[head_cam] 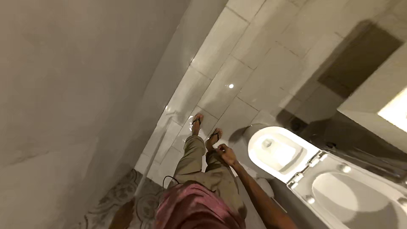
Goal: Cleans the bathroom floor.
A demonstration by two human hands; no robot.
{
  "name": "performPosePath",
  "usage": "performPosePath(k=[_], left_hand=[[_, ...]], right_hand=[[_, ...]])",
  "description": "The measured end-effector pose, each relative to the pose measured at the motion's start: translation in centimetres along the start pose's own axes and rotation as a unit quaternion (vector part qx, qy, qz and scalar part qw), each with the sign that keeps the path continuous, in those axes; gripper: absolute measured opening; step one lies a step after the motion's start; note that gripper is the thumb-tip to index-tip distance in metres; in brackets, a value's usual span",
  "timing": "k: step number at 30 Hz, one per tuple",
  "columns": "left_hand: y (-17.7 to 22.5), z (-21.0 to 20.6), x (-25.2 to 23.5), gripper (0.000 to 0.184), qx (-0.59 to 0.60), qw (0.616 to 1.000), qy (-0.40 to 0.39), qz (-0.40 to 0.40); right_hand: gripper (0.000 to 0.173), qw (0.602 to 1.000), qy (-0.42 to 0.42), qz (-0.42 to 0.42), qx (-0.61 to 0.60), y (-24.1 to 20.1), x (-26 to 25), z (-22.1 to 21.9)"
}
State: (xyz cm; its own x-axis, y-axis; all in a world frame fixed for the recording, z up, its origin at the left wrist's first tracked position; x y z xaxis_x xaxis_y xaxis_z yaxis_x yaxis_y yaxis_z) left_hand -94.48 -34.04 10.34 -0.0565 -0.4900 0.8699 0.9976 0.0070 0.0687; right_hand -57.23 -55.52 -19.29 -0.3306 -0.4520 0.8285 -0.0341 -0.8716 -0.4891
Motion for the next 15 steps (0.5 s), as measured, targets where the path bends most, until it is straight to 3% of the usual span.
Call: performPosePath(k=[1,2,5,8,11,13,15], left_hand=[[2.1,-0.1,-3.2,0.051,0.042,0.993,-0.034,0.105],[3.9,-1.0,-6.8,0.049,0.071,0.991,-0.016,0.116],[17.1,-2.5,-14.5,0.048,0.165,0.986,-0.029,0.004],[30.6,-5.3,-19.4,0.049,0.190,0.972,-0.061,-0.127],[38.2,-6.0,-21.3,0.050,0.117,0.966,-0.118,-0.197],[39.8,-3.7,-22.7,0.055,0.025,0.950,-0.134,-0.282],[40.1,0.0,-25.4,0.046,0.000,0.936,-0.152,-0.317]], right_hand=[[0.040,1.000,-0.011,0.023,-0.014,-2.8,-0.2,-0.3],[0.042,0.998,-0.019,0.047,-0.038,-5.8,-0.5,-0.5],[0.052,0.986,-0.033,0.061,-0.150,-15.6,-1.5,0.3],[0.066,0.947,-0.004,-0.046,-0.318,-21.5,-4.8,2.2],[0.049,0.909,0.163,-0.136,-0.358,-22.1,-10.8,7.8],[0.051,0.916,0.250,-0.162,-0.267,-20.6,-15.0,12.9],[0.057,0.919,0.297,-0.151,-0.210,-18.9,-18.7,17.5]])
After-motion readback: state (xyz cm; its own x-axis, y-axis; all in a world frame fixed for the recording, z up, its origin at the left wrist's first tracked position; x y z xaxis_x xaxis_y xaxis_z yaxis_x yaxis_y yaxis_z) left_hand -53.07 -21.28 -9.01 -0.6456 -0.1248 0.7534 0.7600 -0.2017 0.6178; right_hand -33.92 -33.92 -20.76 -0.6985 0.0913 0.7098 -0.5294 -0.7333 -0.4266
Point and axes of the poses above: each hand's wrist, its own x-axis away from the middle knuckle, its own z-axis out of the back of the hand, y = z × x, the point moved 4 cm from there along -x, towards the middle knuckle, and after that the axes turned 10 degrees about y, right-handed, at the moved point
